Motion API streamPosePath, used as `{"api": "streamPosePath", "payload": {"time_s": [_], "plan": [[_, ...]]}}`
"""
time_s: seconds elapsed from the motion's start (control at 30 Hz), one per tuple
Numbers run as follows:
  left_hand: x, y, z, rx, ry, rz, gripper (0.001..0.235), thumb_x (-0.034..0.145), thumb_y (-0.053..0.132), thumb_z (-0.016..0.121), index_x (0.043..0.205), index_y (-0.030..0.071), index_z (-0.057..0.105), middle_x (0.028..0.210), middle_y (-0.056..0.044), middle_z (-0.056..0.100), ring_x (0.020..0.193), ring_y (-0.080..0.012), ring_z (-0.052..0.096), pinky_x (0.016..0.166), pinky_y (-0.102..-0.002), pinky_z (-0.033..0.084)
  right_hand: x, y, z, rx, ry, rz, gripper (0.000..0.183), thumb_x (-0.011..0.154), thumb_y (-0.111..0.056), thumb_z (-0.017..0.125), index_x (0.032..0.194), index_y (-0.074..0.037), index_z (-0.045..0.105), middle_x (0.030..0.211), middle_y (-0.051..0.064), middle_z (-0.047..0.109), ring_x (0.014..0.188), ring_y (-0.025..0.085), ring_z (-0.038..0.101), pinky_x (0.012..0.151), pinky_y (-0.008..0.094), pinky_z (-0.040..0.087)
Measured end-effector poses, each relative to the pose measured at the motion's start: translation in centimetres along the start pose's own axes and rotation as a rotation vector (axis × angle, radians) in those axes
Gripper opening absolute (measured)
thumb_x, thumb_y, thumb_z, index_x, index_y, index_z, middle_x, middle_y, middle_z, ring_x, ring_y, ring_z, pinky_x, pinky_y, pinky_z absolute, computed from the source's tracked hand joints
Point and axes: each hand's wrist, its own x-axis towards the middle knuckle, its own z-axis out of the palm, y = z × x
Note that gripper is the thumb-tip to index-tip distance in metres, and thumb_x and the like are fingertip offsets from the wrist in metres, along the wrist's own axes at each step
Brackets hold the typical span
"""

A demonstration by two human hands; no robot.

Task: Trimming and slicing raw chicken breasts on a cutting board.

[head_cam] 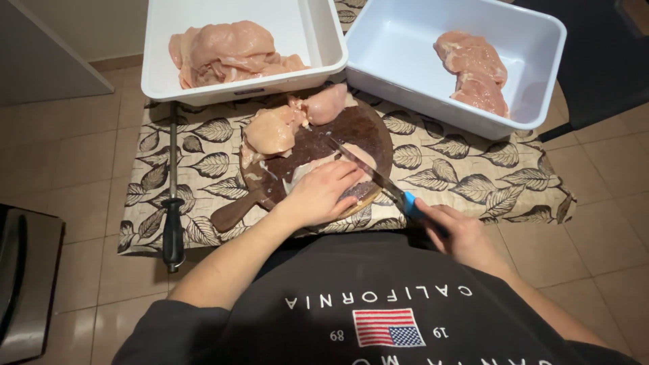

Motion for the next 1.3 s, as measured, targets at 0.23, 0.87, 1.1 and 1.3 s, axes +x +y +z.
{"api": "streamPosePath", "payload": {"time_s": [0.23, 0.87, 1.1, 1.3], "plan": [[1.1, 0.1, 1.1, 0.145, -0.035, -0.068, 0.064, 0.092, 0.056, 0.052, 0.136, 0.01, 0.056, 0.13, -0.011, 0.057, 0.126, -0.0315, 0.054, 0.107, -0.047, 0.044, 1.4, -0.1, -0.3, 0.09, -0.003, 0.085, 0.041, 0.085, -0.015, 0.072, 0.126, -0.022, 0.073, 0.108, 0.008, 0.079, 0.097, 0.036, 0.074, 0.076, 0.047, 0.061], [2.5, -2.4, 2.4, 0.014, -0.234, -0.099, 0.061, 0.103, 0.034, 0.045, 0.159, 0.013, 0.032, 0.165, -0.016, 0.031, 0.15, -0.0401, 0.032, 0.12, -0.056, 0.03, 1.1, 6.6, -0.3, 0.703, 0.031, 0.47, 0.04, 0.094, -0.009, 0.066, 0.133, -0.014, 0.069, 0.085, 0.021, 0.074, 0.04, 0.022, 0.06, 0.023, 0.029, 0.043], [4.3, -3.7, 6.6, 0.152, -0.159, -0.126, 0.069, 0.101, 0.058, 0.04, 0.16, 0.023, 0.032, 0.165, -0.008, 0.033, 0.156, -0.0317, 0.021, 0.124, -0.061, 0.008, 1.1, 7.6, 0.1, 0.708, 0.077, 0.474, 0.04, 0.093, -0.005, 0.067, 0.133, -0.013, 0.07, 0.094, 0.024, 0.074, 0.045, 0.025, 0.062, 0.03, 0.032, 0.048], [6.7, -2.3, 7.5, 0.221, -0.107, -0.168, 0.094, 0.09, 0.084, 0.033, 0.152, 0.014, 0.042, 0.161, -0.016, 0.036, 0.155, -0.0344, 0.018, 0.122, -0.065, -0.003, 1.4, 7.6, -0.8, 0.694, 0.095, 0.483, 0.039, 0.095, -0.009, 0.067, 0.133, -0.014, 0.069, 0.104, 0.024, 0.073, 0.042, 0.024, 0.059, 0.027, 0.031, 0.046]]}}
